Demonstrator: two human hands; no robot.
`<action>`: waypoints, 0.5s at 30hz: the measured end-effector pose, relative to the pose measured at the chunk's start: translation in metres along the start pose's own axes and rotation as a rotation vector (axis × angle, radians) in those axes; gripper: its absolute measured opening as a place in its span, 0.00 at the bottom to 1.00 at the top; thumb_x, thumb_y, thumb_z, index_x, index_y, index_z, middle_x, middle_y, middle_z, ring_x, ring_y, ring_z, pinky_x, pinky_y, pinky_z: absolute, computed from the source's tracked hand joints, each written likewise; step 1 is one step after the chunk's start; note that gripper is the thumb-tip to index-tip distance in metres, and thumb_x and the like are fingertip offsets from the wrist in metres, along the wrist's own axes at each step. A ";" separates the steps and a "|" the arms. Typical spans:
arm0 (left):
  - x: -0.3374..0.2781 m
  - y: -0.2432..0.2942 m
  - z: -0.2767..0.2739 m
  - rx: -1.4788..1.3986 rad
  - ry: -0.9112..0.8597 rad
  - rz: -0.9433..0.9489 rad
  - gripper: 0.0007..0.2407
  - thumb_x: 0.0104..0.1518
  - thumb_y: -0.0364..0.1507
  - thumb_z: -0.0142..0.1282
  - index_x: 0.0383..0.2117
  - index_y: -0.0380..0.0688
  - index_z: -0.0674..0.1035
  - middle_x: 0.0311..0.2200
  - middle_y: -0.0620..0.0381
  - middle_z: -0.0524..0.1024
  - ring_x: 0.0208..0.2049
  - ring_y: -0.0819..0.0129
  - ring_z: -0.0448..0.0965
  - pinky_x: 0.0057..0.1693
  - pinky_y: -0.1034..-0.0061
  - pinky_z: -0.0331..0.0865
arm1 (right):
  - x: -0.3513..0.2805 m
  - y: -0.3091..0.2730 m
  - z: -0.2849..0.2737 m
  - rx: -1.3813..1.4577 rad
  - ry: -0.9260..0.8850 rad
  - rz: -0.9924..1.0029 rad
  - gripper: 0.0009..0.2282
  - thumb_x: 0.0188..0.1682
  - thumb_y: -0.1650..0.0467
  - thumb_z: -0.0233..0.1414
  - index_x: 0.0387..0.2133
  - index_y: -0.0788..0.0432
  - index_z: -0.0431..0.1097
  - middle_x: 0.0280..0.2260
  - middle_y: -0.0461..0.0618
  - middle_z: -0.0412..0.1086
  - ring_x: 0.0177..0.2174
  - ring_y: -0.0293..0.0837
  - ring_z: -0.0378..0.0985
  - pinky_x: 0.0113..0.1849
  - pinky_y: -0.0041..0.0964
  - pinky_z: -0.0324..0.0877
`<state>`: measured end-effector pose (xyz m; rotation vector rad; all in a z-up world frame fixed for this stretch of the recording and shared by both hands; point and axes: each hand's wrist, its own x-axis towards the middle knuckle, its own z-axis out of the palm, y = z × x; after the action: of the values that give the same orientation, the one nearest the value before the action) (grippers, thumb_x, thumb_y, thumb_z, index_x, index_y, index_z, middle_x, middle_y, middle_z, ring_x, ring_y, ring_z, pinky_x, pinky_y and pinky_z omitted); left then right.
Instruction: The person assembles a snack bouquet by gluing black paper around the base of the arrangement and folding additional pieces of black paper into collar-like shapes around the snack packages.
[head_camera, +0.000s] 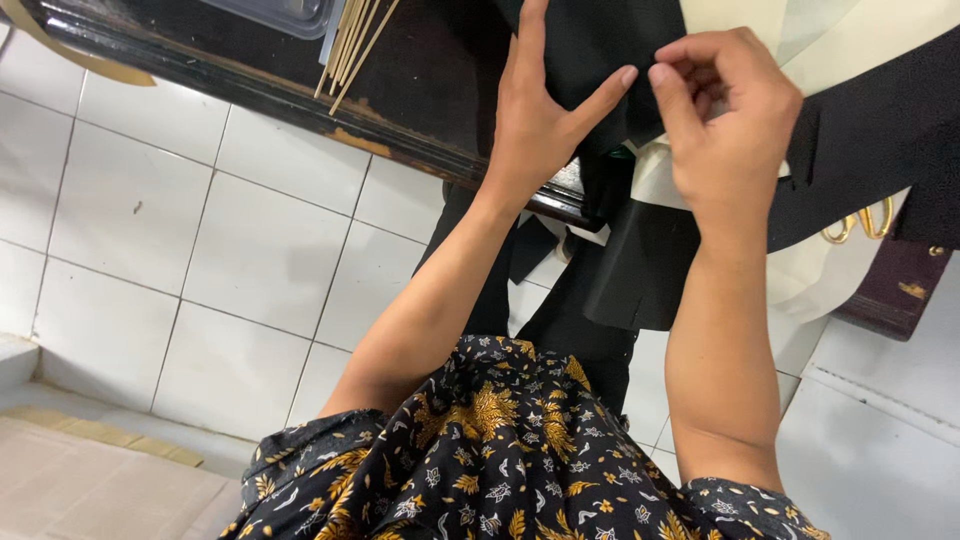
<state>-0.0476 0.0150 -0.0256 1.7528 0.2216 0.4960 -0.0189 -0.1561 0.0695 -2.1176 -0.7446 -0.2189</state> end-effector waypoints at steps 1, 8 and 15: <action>-0.002 0.000 -0.002 -0.003 0.001 0.005 0.41 0.62 0.46 0.73 0.76 0.48 0.57 0.74 0.49 0.68 0.77 0.55 0.69 0.81 0.64 0.64 | 0.001 -0.003 -0.001 -0.003 0.003 -0.004 0.01 0.66 0.81 0.60 0.46 0.68 0.78 0.42 0.57 0.74 0.35 0.44 0.73 0.37 0.35 0.66; -0.004 0.014 -0.014 -0.118 -0.066 0.083 0.40 0.70 0.42 0.72 0.81 0.61 0.52 0.84 0.64 0.55 0.85 0.55 0.62 0.88 0.59 0.60 | 0.002 -0.007 -0.002 0.043 -0.018 0.043 0.02 0.65 0.81 0.61 0.46 0.68 0.78 0.40 0.55 0.74 0.38 0.44 0.76 0.40 0.34 0.70; -0.002 0.020 -0.017 -0.167 -0.084 0.101 0.39 0.72 0.40 0.70 0.81 0.64 0.52 0.84 0.64 0.53 0.87 0.55 0.59 0.89 0.58 0.59 | 0.002 -0.012 -0.002 0.025 -0.020 0.080 0.02 0.64 0.80 0.60 0.44 0.65 0.78 0.40 0.53 0.74 0.37 0.42 0.74 0.39 0.34 0.69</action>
<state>-0.0596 0.0246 -0.0038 1.6227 0.0314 0.4987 -0.0241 -0.1514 0.0802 -2.1239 -0.6692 -0.1449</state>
